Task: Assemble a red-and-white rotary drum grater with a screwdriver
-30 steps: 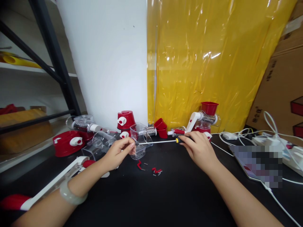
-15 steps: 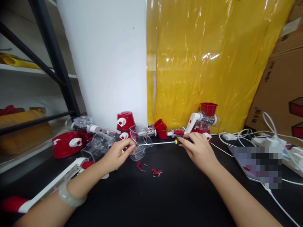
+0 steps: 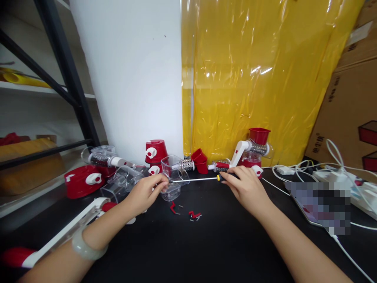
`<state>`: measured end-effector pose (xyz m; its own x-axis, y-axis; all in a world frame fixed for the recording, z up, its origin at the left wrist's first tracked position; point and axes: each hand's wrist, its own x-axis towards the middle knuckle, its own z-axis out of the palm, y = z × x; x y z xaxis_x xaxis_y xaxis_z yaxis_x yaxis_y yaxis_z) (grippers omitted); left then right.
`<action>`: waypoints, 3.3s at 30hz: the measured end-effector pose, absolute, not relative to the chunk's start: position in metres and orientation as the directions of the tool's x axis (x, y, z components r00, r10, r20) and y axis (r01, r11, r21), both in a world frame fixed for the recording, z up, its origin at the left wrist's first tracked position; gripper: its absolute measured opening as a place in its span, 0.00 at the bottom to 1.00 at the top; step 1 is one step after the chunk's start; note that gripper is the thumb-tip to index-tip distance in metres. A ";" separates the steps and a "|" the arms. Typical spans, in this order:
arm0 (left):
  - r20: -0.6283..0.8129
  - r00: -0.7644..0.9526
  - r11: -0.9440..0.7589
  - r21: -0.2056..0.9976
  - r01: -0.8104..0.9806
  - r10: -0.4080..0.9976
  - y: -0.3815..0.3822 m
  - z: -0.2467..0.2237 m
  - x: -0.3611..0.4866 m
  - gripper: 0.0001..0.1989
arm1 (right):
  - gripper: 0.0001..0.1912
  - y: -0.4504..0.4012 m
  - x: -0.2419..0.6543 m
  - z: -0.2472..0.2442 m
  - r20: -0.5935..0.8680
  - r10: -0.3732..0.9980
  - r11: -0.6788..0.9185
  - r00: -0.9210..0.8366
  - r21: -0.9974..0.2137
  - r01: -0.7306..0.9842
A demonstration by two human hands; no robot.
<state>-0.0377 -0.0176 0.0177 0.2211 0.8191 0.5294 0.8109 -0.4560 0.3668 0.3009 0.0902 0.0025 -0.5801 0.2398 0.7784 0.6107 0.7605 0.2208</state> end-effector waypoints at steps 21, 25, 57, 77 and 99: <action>0.553 0.206 -0.419 0.292 0.860 0.807 -0.020 0.027 -0.041 0.17 | 0.11 0.094 0.302 0.000 0.761 0.277 0.773 -0.586 0.186 0.607; 0.621 0.041 -0.343 0.376 0.861 0.783 -0.017 0.026 -0.042 0.26 | 0.11 0.097 0.304 0.001 0.770 0.277 0.773 -0.575 0.177 0.609; 0.392 -0.474 -0.524 0.832 -0.183 0.788 -0.007 0.016 -0.031 0.23 | 0.10 0.100 0.310 0.005 0.831 0.315 0.793 -0.459 0.036 0.608; 0.389 -0.548 -0.559 0.809 -0.182 0.741 -0.010 0.014 -0.023 0.28 | 0.11 0.095 0.302 0.000 0.757 0.359 0.784 -0.546 0.072 0.616; 0.351 -0.572 -0.544 0.813 -0.207 0.742 -0.011 0.018 -0.017 0.29 | 0.12 0.094 0.300 0.001 0.756 0.366 0.788 -0.543 0.058 0.613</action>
